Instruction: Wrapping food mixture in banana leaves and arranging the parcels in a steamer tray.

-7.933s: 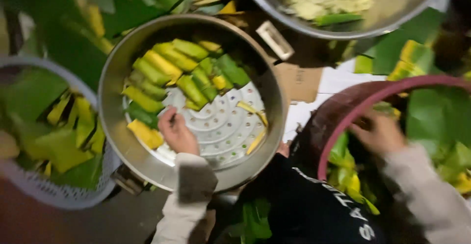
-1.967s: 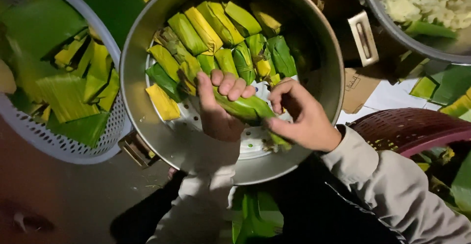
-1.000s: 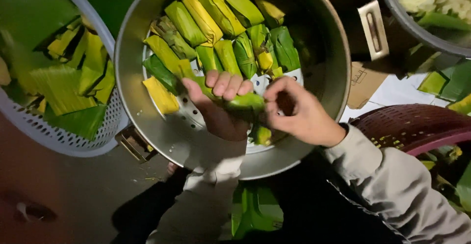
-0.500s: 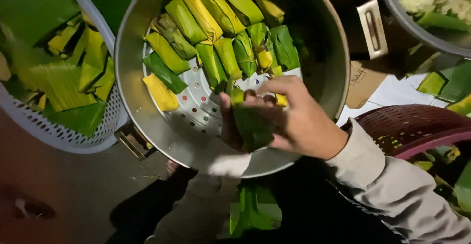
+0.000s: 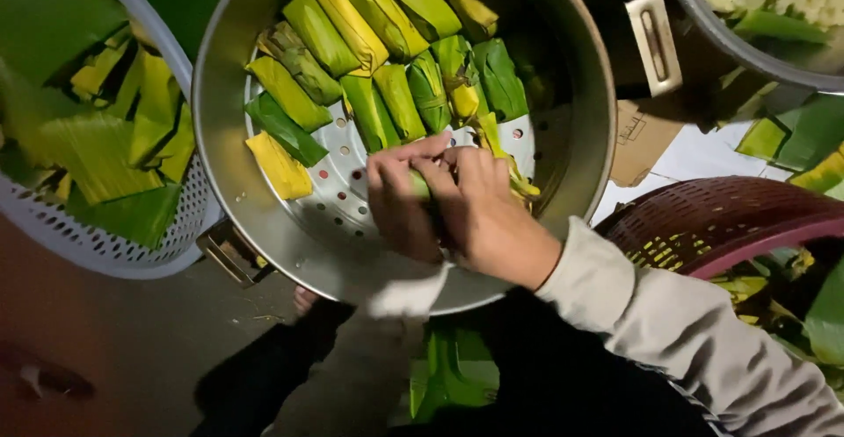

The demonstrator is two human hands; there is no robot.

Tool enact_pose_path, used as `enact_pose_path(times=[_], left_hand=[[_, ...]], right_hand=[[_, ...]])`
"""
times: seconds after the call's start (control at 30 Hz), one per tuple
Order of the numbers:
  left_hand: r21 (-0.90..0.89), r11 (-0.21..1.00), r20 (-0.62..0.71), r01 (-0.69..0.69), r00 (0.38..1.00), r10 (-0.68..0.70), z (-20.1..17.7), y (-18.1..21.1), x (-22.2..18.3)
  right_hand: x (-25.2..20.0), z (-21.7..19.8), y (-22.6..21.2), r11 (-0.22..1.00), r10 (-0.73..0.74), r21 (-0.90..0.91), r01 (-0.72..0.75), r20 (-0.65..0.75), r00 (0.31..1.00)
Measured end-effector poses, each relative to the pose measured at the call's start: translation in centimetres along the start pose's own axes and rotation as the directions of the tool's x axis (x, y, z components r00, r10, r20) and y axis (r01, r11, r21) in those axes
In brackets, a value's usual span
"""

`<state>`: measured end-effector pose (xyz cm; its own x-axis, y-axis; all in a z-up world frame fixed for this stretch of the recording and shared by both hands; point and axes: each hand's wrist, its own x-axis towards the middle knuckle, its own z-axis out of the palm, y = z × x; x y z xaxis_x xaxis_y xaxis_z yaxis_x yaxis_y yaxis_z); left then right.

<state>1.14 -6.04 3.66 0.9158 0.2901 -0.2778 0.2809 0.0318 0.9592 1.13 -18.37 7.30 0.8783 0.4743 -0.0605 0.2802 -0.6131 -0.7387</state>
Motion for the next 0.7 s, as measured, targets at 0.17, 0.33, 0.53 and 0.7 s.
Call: enact_pose_path(times=[0.17, 0.33, 0.53, 0.7], left_hand=[[-0.776, 0.586, 0.107, 0.234, 0.964, -0.243, -3.7, -2.6, 2.0], [-0.766, 0.62, -0.201, 0.171, 0.852, -0.483, -3.8, -0.2, 3.6], [-0.707, 0.707, -0.271, 0.017, 0.917, -0.293, -2.2, 6.5, 3.3], [-0.871, 0.484, 0.069, 0.089, 0.996, -0.058, -7.0, -3.9, 3.1]], right_hand=[[1.1, -3.7, 0.8, 0.927, -0.004, 0.368, -0.065, 0.184, 0.983], [-0.4, 0.4, 1.2, 0.969, 0.092, 0.236, -0.078, -0.048, 0.995], [-0.7, 1.6, -0.2, 0.903, -0.09, 0.414, 0.118, -0.087, 0.992], [2.0, -1.0, -0.9, 0.6, 0.223, 0.746, -0.291, 0.193, 0.955]])
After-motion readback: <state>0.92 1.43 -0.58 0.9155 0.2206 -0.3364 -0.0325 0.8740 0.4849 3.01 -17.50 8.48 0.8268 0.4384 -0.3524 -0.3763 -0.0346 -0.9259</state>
